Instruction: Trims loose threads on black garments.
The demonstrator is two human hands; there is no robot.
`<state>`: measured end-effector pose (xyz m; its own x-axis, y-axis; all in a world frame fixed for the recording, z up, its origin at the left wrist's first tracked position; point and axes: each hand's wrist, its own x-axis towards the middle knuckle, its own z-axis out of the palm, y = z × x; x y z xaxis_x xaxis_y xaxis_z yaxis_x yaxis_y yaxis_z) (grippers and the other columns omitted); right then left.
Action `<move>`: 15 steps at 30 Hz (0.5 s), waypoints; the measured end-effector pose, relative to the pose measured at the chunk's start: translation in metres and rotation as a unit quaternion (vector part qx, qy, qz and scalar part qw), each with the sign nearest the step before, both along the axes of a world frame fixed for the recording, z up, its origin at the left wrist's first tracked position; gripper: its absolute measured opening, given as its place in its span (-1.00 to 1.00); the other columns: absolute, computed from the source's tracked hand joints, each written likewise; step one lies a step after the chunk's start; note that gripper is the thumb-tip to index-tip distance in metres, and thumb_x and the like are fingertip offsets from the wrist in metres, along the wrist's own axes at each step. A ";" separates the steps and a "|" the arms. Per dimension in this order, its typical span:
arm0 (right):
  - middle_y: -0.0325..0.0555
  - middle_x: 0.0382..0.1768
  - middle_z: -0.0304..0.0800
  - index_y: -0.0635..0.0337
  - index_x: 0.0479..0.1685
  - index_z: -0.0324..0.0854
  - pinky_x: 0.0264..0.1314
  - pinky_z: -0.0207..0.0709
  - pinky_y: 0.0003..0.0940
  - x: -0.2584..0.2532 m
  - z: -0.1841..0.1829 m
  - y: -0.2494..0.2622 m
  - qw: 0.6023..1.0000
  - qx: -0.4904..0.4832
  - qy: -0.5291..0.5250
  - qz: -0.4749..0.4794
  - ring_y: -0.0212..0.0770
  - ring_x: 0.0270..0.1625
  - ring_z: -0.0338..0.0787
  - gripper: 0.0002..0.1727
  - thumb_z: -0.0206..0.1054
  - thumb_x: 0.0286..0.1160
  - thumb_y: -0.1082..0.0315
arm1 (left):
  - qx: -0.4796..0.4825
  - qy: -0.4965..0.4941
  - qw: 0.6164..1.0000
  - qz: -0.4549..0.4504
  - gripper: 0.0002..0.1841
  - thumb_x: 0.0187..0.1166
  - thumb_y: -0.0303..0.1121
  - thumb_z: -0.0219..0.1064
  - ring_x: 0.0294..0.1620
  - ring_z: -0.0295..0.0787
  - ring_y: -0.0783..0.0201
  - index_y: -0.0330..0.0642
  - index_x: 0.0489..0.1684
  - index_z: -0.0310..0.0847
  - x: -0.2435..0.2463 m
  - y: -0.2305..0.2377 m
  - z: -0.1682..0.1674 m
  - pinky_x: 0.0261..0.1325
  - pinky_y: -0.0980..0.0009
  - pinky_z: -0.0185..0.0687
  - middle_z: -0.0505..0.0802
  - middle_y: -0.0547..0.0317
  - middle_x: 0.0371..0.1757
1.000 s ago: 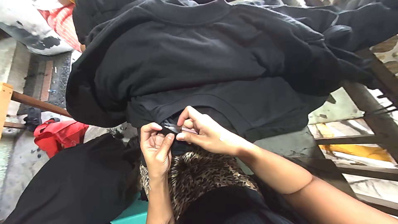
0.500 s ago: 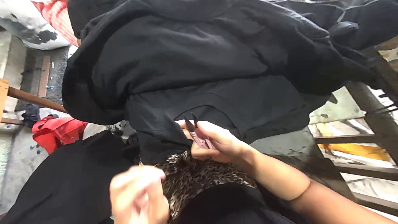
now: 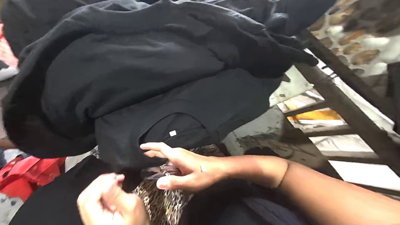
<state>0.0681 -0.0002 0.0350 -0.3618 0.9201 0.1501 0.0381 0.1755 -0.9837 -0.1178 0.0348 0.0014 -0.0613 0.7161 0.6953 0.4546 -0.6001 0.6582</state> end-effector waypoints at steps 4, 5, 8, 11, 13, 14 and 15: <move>-0.04 -0.04 0.69 0.41 0.18 0.46 -0.23 0.47 -0.73 0.023 -0.016 -0.024 0.961 0.134 -0.038 -0.239 -0.62 -0.29 0.56 -0.56 0.05 0.82 0.11 | 0.015 0.100 0.989 -0.106 -0.67 0.81 -0.16 0.04 0.13 0.65 0.52 -0.05 -0.38 0.53 0.034 -0.019 0.014 0.31 0.61 0.47 0.72 0.31 -0.06; -0.19 -0.16 0.63 0.29 0.11 0.45 -0.31 0.39 -0.76 0.033 -0.018 -0.028 0.948 0.145 -0.038 -0.282 -0.67 -0.37 0.47 -0.58 -0.01 0.86 0.04 | 0.001 0.148 0.983 -0.111 -0.61 0.79 -0.04 0.11 0.17 0.68 0.30 -0.09 -0.36 0.66 0.055 -0.019 0.012 0.35 0.41 0.43 0.81 0.18 -0.04; -0.53 -0.34 0.57 -0.01 0.12 0.42 -0.50 0.27 -0.83 0.061 -0.012 -0.043 0.914 0.122 -0.005 -0.386 -0.78 -0.54 0.32 -0.68 0.01 0.84 -0.04 | -0.049 0.202 0.948 -0.240 -0.56 0.49 0.01 0.38 0.17 0.76 -0.18 -0.29 -0.27 0.81 0.122 -0.018 -0.007 0.31 -0.17 0.41 0.89 -0.17 -0.01; -0.63 -0.27 0.62 -0.19 0.18 0.40 -0.54 0.30 -0.83 0.087 -0.006 -0.058 0.882 0.134 -0.007 -0.452 -0.77 -0.55 0.36 -0.81 0.12 0.76 0.07 | -0.056 0.059 0.918 -0.389 -0.66 0.36 -0.19 0.51 -0.15 0.72 0.19 -0.24 -0.28 0.49 0.156 -0.023 -0.007 0.14 0.31 0.54 0.76 0.04 -0.34; -0.62 -0.21 0.62 -0.18 0.22 0.39 -0.49 0.31 -0.87 0.104 -0.008 -0.072 0.865 0.165 -0.081 -0.468 -0.80 -0.49 0.39 -0.81 0.11 0.79 0.12 | -0.069 -0.012 0.905 -0.420 -0.70 0.44 -0.38 0.48 -0.08 0.71 0.39 -0.23 -0.07 0.42 0.156 -0.018 -0.004 0.13 0.54 0.60 0.75 0.09 -0.22; -0.55 -0.24 0.60 -0.07 0.20 0.38 -0.47 0.31 -0.87 0.112 -0.011 -0.077 0.850 0.184 -0.139 -0.473 -0.80 -0.48 0.39 -0.81 0.11 0.78 0.16 | -0.071 -0.032 0.905 -0.418 -0.72 0.47 -0.45 0.44 -0.04 0.74 0.47 -0.24 0.02 0.46 0.155 -0.014 -0.004 0.17 0.60 0.63 0.79 0.11 -0.14; -0.45 -0.29 0.59 0.08 0.17 0.39 -0.41 0.36 -0.87 0.118 -0.014 -0.081 0.833 0.199 -0.202 -0.475 -0.78 -0.46 0.42 -0.77 0.17 0.74 0.19 | -0.074 -0.063 0.908 -0.407 -0.79 0.47 -0.50 0.43 -0.04 0.81 0.48 -0.33 -0.02 0.62 0.154 -0.011 -0.005 0.15 0.59 0.68 0.87 0.08 -0.15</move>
<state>0.1856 -0.0815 0.0205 0.4063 0.7268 0.5538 0.6592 0.1865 -0.7285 0.0360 0.0240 -0.0037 0.4583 0.6442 0.6123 -0.1841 -0.6052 0.7745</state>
